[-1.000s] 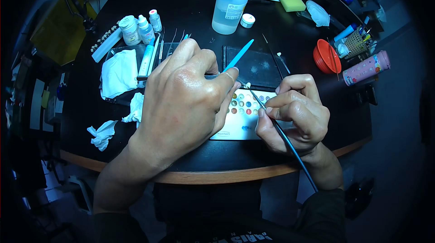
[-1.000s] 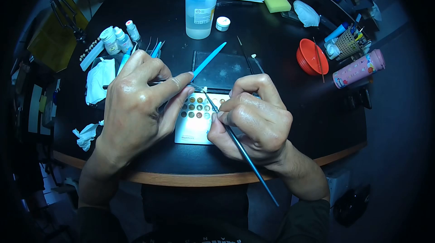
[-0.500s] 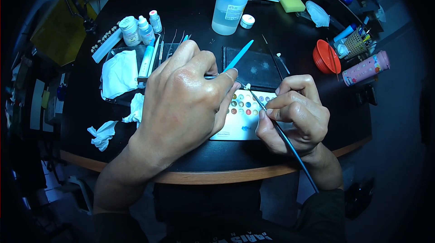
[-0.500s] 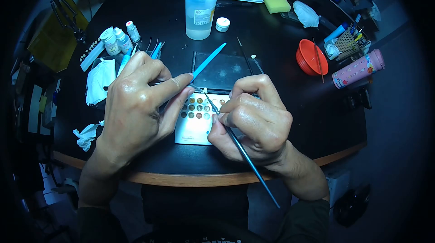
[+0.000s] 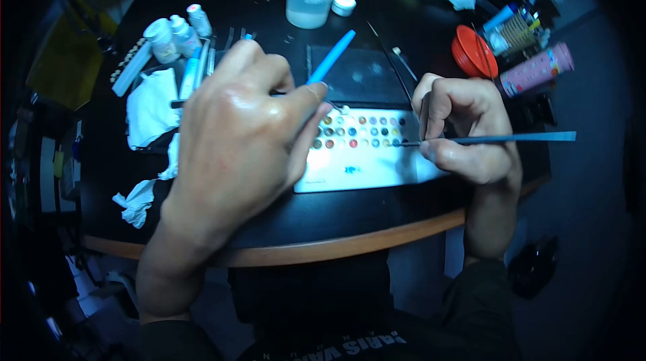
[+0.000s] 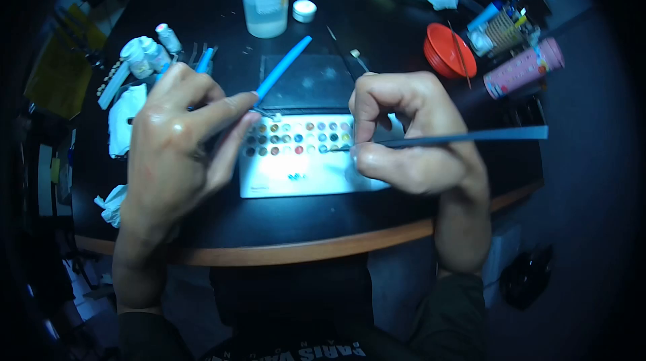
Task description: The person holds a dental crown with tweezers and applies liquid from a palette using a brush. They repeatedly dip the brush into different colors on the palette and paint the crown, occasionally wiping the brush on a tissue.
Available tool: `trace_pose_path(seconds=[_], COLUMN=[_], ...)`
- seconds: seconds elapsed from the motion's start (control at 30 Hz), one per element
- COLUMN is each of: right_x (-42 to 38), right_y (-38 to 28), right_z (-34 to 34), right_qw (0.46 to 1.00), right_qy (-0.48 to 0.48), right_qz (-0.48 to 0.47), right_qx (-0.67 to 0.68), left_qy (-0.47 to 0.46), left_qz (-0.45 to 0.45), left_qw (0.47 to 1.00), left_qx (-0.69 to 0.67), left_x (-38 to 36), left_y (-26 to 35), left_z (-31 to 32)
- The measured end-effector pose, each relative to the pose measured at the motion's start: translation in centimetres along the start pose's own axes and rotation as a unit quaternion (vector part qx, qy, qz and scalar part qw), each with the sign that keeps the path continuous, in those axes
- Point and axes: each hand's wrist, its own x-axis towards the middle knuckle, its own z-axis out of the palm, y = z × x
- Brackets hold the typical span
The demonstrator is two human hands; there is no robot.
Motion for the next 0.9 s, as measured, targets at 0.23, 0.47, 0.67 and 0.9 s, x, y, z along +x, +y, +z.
trace_pose_path(seconds=[0.23,0.47,0.67,0.9], right_x=[-0.5,-0.1,-0.2,-0.2], right_y=[1.0,1.7,1.6,0.8], right_z=[-3.5,-2.8,-2.6,-1.6], right_qw=[0.981,0.974,0.980,0.993], right_qy=[-0.181,-0.199,-0.185,-0.089], right_qz=[0.039,0.085,0.051,-0.021], right_qx=[-0.057,-0.063,-0.057,-0.076], left_qy=[-0.034,-0.046,-0.047,-0.039], left_qz=[0.047,0.040,0.042,0.051], left_qw=[0.998,0.998,0.998,0.998], left_qx=[0.010,0.016,0.012,0.011], left_x=[0.2,0.0,0.0,0.1], left_y=[0.6,0.6,0.6,0.8], left_z=[0.0,0.1,0.1,0.0])
